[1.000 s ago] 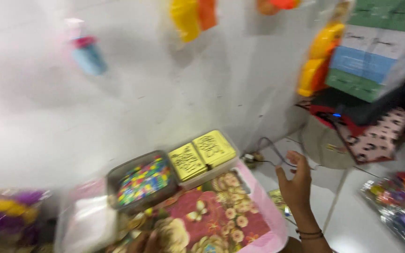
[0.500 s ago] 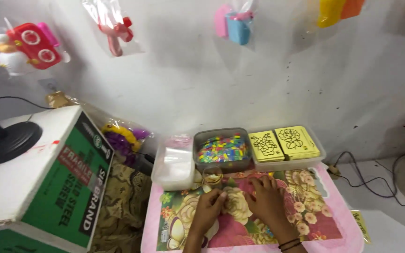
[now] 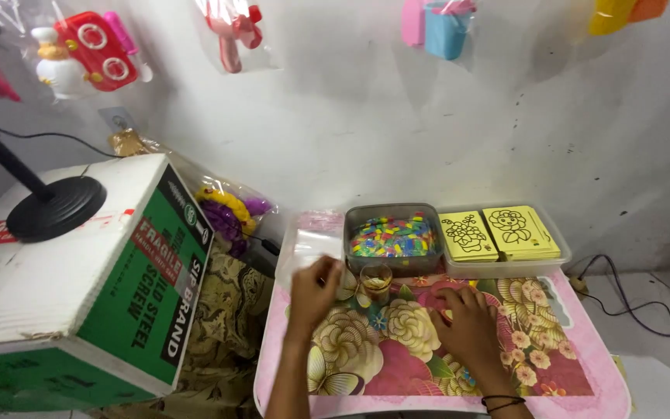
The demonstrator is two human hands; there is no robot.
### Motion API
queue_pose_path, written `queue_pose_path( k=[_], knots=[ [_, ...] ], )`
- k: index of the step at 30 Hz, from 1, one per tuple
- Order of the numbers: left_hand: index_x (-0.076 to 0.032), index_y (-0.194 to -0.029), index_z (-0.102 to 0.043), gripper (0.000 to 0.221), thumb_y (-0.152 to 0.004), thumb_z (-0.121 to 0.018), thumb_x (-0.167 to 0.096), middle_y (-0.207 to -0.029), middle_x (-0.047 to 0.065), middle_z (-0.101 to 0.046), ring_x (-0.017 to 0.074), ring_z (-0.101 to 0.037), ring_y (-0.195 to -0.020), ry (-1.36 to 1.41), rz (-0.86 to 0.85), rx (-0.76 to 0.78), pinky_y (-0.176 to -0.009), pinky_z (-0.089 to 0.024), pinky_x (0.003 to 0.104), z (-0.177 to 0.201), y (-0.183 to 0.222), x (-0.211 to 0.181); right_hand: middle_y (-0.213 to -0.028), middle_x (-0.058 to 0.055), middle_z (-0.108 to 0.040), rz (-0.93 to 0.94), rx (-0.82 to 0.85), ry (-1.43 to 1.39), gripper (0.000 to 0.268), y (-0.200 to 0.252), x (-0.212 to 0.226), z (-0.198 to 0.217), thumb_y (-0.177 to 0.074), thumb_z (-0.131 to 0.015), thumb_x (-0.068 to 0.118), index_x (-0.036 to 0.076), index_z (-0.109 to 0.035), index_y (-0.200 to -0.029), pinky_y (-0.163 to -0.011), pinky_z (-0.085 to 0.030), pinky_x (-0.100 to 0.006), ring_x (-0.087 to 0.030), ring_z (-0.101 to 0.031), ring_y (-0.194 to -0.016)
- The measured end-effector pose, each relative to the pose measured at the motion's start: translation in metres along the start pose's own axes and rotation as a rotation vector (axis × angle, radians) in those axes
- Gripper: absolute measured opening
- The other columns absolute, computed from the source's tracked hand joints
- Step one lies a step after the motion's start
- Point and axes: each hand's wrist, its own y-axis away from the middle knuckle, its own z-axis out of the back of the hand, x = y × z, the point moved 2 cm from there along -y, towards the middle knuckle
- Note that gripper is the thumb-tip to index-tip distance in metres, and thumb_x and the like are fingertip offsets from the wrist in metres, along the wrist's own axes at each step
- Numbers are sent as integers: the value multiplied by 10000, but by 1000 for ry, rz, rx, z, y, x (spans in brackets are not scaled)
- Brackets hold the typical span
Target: Packaging small decorative cards into plastic bags with colorful filler material.
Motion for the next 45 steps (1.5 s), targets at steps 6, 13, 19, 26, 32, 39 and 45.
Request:
queue_pose_path(
  k=[6, 13, 19, 26, 32, 39, 45],
  knots=[
    [-92, -1134, -720, 303, -898, -602, 56, -1105, 102, -728, 290, -668, -1055, -576, 57, 263, -810, -544, 453, 49, -53, 15, -1207, 46, -668, -35, -17, -37, 373, -5, -6, -7, -875, -625, 495, 311, -677, -1196, -1036, -401, -522, -253, -519, -1315],
    [-172, -1250, -752, 344, -927, -720, -57, -1317, 85, -696, 290, -709, -1122, -847, 261, 601, -928, -588, 420, 45, -75, 34, -997, 86, -681, -67, 7, -100, 275, -3, -6, -1, -863, -627, 447, 324, -700, -1098, -973, -420, -456, -197, -563, -1166],
    [-192, -1103, -794, 307, -813, -834, -99, -1088, 25, -787, 221, -750, -952, -887, 182, 632, -754, -578, 362, 41, -85, 54, -852, 92, -602, -64, -24, -142, 178, -4, -9, -3, -865, -641, 387, 305, -705, -1010, -917, -456, -453, -187, -582, -1093],
    [-159, -883, -785, 150, -850, -755, -17, -1017, 20, -759, 196, -703, -889, -828, 222, 637, -708, -563, 338, 42, -84, 50, -802, 112, -606, -3, -92, -173, 165, -6, -14, -6, -847, -651, 385, 303, -718, -974, -837, -468, -440, -190, -600, -1057],
    [-153, -822, -800, 362, -819, -582, 136, -913, 27, -769, 184, -706, -778, -813, 201, 602, -623, -533, 325, 41, -83, 48, -801, 110, -610, -19, -88, -195, 120, -5, -10, 0, -847, -653, 360, 283, -707, -920, -843, -448, -426, -186, -586, -1028],
    [-90, -920, -804, 218, -893, -654, 66, -977, 130, -732, 283, -727, -852, -765, 89, 442, -735, -561, 405, 40, -79, 27, -741, 102, -600, -4, -83, -201, 78, -5, -10, 3, -864, -652, 337, 265, -679, -854, -804, -435, -403, -185, -573, -937],
    [-137, -967, -767, 109, -961, -660, -115, -942, 60, -774, 320, -580, -968, -812, -146, 367, -771, -437, 443, 41, -82, 22, -756, 121, -637, 7, -105, -209, 52, -7, -15, -4, -843, -664, 332, 288, -690, -852, -779, -413, -397, -182, -582, -934]
  ],
)
